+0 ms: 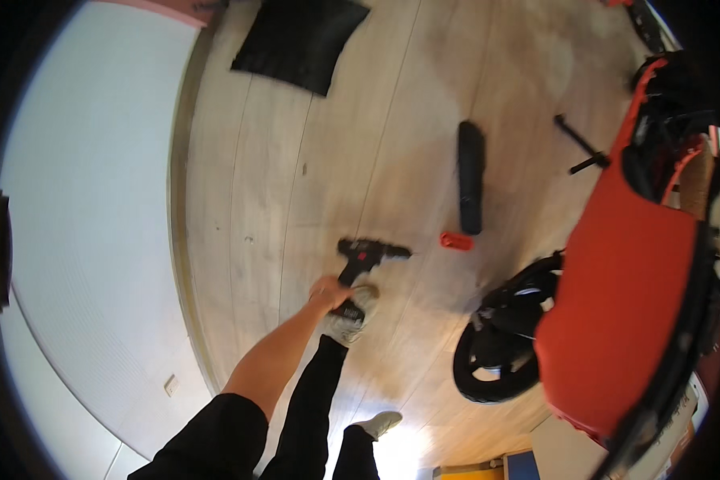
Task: The person is disassembling scooter body panels and inspecting the tail light assembly using a screwdriver and a power drill.
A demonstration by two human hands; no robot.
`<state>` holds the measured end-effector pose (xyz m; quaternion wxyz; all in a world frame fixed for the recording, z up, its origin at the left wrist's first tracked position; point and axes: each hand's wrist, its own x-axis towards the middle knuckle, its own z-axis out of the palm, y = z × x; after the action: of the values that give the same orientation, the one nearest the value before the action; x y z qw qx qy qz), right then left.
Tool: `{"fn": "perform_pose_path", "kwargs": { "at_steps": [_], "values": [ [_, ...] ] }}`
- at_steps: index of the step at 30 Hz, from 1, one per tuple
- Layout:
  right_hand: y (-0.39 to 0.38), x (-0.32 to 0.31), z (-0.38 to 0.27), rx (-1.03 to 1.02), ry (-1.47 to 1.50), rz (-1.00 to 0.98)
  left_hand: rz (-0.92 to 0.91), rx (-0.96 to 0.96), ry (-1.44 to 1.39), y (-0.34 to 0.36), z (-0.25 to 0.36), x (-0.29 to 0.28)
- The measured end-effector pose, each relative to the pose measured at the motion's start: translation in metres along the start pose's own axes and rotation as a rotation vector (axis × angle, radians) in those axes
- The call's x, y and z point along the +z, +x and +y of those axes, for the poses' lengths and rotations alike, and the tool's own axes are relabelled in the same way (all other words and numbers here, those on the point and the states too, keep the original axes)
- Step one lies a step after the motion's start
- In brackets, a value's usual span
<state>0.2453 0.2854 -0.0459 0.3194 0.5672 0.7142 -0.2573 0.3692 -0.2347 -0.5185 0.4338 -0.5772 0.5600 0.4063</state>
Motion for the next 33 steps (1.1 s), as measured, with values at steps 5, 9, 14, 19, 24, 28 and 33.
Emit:
{"fn": "perform_pose_path", "kwargs": {
  "at_steps": [5,9,14,19,24,28,33],
  "values": [
    [-0.043,-0.102,0.03,0.004,0.063,-0.041,-0.246,0.038,-0.594,-0.154,-0.081,0.002],
    [-0.066,-0.215,0.099,-0.013,0.156,-0.16,-0.295,0.031,-0.711,-0.279,-0.143,-0.017],
    [-0.016,-0.265,0.123,-0.08,0.742,-0.544,-0.208,-0.188,-0.76,-0.415,-0.182,-0.02],
    [0.07,-0.294,0.02,0.136,0.869,-0.289,-0.579,-0.695,-1.597,-0.607,-0.117,0.024],
    [0.146,-0.395,-0.06,0.125,0.998,-0.33,-0.456,-0.421,-1.146,-0.818,0.046,0.113],
    [0.187,-0.483,-0.086,0.211,1.083,-0.365,-0.262,0.027,-0.635,-0.89,0.157,0.18],
    [0.239,-0.548,-0.141,0.235,1.255,-0.525,-0.241,0.147,-0.536,-0.906,0.299,0.218]
  ]
}}
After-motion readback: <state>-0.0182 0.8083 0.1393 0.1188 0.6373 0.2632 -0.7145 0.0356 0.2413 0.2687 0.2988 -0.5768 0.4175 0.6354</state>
